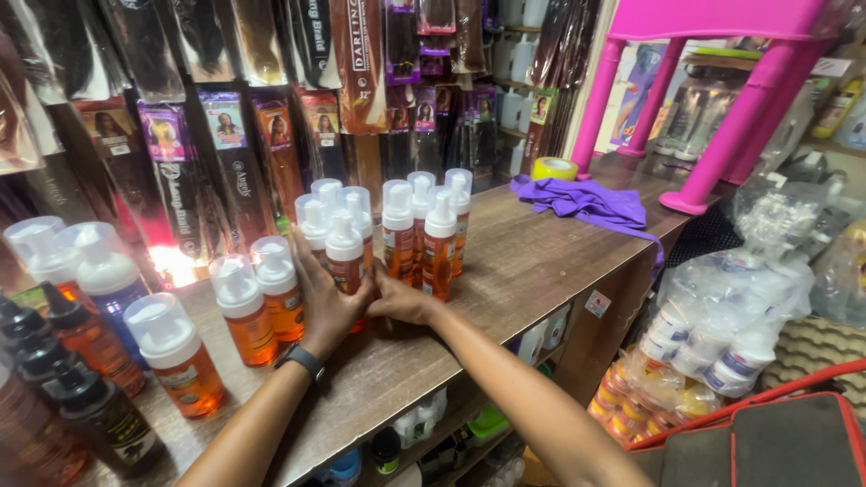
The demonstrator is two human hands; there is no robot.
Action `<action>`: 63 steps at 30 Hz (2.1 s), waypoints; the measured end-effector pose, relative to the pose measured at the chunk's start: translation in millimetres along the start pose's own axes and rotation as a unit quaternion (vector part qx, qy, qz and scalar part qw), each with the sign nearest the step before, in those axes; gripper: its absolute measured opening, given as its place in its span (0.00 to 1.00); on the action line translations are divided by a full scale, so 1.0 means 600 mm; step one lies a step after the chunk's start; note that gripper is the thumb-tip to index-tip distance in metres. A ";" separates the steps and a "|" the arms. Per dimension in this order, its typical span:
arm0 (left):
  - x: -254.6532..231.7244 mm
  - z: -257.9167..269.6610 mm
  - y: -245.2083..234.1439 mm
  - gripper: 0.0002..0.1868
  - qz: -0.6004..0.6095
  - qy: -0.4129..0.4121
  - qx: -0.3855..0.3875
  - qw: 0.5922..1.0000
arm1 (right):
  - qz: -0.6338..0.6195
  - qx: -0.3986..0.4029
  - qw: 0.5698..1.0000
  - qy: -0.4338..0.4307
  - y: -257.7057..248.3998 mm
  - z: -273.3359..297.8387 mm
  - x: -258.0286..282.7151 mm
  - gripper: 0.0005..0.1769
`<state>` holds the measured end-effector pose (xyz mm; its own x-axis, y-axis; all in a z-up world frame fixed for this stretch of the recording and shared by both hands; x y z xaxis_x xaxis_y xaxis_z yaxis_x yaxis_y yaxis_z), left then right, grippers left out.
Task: The person repeatedly picks up bottles and boxes of hair care products from wooden shelves and places them onto a counter. They handle multiple items, including spray bottles and small boxes, moving them from the shelves to the counter surface.
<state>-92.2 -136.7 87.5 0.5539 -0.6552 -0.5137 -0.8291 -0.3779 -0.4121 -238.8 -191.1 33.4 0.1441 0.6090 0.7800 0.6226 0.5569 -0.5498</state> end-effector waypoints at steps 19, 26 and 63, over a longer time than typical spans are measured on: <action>-0.186 0.057 0.039 0.55 0.016 0.140 0.051 0.989 | 0.146 -0.431 0.890 -0.036 0.013 0.233 0.181 0.22; -0.149 0.027 0.124 0.58 0.060 0.019 0.057 0.996 | 0.064 -0.524 0.847 0.067 -0.130 0.223 0.080 0.71; -0.421 0.096 0.062 0.50 0.153 0.290 0.100 0.940 | 0.251 -0.460 0.852 0.022 -0.017 0.319 0.109 0.45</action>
<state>-258.5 52.7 158.7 0.1103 -0.9812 -0.1581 -0.8799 -0.0225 -0.4746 -382.9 -49.0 33.0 0.5864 0.6062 0.5373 0.8097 -0.4577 -0.3673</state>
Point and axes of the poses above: each hand's wrist, its own z-axis away from the middle knuckle, its own y-axis out of the palm, x = y × z, the point moved 5 cm from there along -z, towards the middle knuckle, and after that the axes turned 9 degrees about x, right-handed, at the moved point
